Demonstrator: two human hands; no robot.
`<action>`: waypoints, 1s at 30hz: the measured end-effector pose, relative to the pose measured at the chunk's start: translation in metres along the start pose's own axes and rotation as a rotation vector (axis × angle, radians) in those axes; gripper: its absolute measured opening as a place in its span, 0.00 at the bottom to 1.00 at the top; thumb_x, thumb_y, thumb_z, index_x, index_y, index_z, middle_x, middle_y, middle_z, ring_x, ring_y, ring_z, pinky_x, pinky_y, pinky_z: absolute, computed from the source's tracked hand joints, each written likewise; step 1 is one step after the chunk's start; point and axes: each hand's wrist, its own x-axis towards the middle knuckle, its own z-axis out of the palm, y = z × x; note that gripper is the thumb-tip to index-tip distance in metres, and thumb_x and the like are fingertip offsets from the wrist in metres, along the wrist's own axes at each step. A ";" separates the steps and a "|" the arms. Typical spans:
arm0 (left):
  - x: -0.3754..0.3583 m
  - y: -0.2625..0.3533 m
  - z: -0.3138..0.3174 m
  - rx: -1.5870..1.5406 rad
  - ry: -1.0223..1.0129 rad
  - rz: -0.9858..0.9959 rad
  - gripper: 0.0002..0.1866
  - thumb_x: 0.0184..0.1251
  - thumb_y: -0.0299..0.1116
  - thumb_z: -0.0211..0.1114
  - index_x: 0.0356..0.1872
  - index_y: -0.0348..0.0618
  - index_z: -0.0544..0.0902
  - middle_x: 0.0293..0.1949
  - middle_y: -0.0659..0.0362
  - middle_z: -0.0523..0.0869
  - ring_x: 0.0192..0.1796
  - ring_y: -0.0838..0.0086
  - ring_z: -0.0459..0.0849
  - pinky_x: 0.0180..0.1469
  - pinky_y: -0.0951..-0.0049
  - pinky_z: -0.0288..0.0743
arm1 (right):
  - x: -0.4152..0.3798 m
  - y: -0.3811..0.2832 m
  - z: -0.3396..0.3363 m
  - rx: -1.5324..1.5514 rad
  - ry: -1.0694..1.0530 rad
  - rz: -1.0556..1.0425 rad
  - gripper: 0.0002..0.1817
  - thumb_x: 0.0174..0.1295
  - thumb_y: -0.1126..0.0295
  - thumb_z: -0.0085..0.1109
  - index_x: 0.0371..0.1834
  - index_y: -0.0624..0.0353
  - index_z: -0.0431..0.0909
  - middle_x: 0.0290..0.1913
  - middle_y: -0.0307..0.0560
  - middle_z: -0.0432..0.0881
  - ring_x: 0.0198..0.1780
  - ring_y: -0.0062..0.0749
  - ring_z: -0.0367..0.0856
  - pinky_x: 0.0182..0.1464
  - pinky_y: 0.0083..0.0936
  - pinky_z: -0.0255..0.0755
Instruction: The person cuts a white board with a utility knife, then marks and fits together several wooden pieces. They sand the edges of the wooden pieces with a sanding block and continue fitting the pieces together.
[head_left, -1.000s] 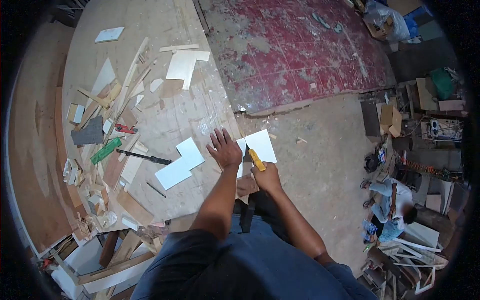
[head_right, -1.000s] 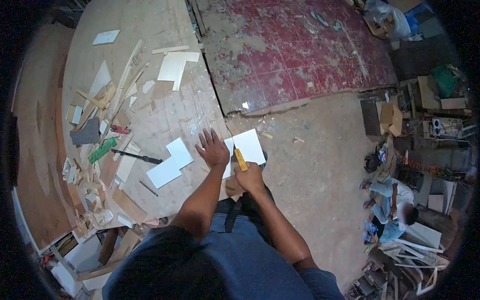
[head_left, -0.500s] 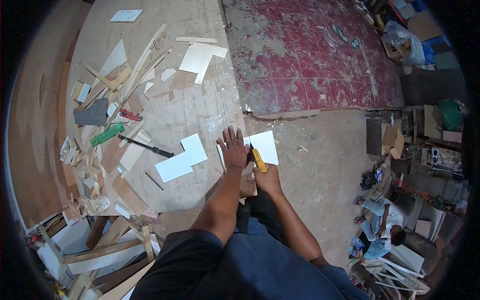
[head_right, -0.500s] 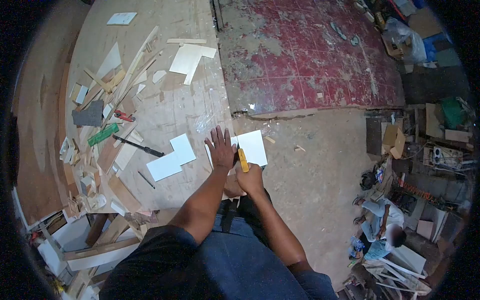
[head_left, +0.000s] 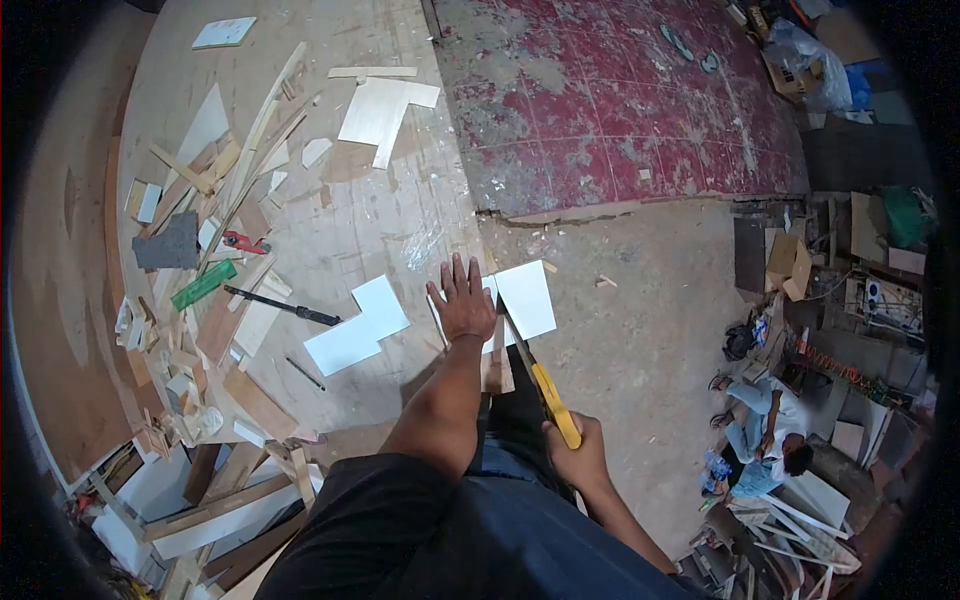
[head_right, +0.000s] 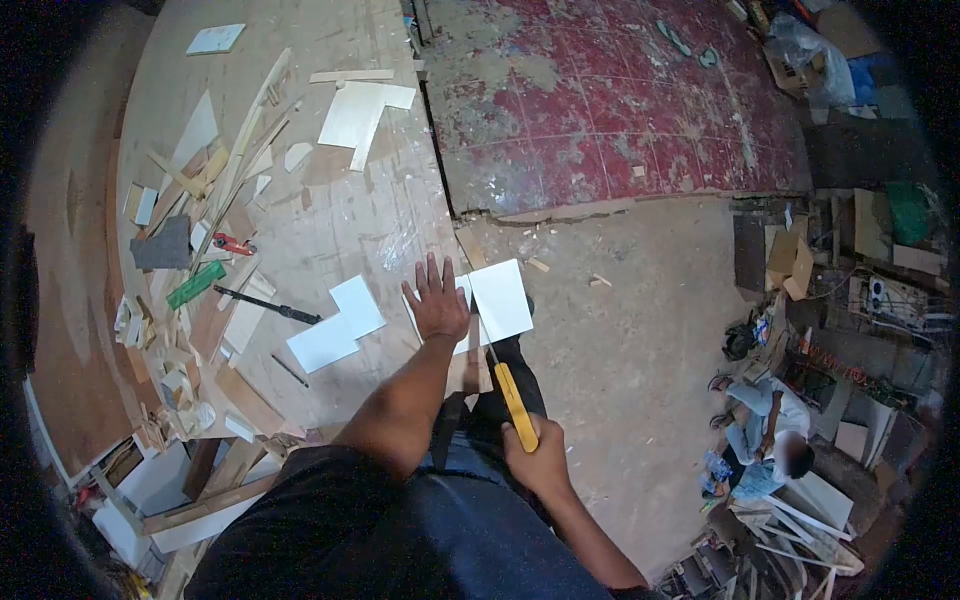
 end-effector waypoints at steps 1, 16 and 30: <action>0.003 0.000 -0.001 0.004 -0.008 -0.006 0.34 0.74 0.47 0.46 0.79 0.55 0.53 0.81 0.55 0.44 0.81 0.56 0.40 0.76 0.38 0.32 | 0.016 0.002 0.010 0.033 0.040 -0.097 0.12 0.61 0.69 0.59 0.30 0.69 0.79 0.23 0.55 0.81 0.27 0.35 0.81 0.33 0.35 0.73; 0.001 -0.002 -0.004 -0.016 -0.013 0.004 0.33 0.75 0.47 0.45 0.79 0.55 0.53 0.81 0.55 0.44 0.81 0.56 0.40 0.76 0.38 0.32 | 0.079 0.031 0.044 0.051 0.070 -0.081 0.12 0.59 0.68 0.62 0.35 0.70 0.80 0.27 0.59 0.83 0.31 0.37 0.84 0.38 0.36 0.76; 0.001 -0.001 -0.005 0.053 -0.032 -0.005 0.33 0.76 0.49 0.44 0.79 0.57 0.52 0.81 0.56 0.44 0.81 0.56 0.40 0.76 0.38 0.34 | 0.108 0.053 0.053 -0.002 0.174 -0.137 0.11 0.60 0.69 0.60 0.29 0.68 0.80 0.24 0.50 0.82 0.28 0.32 0.81 0.33 0.32 0.73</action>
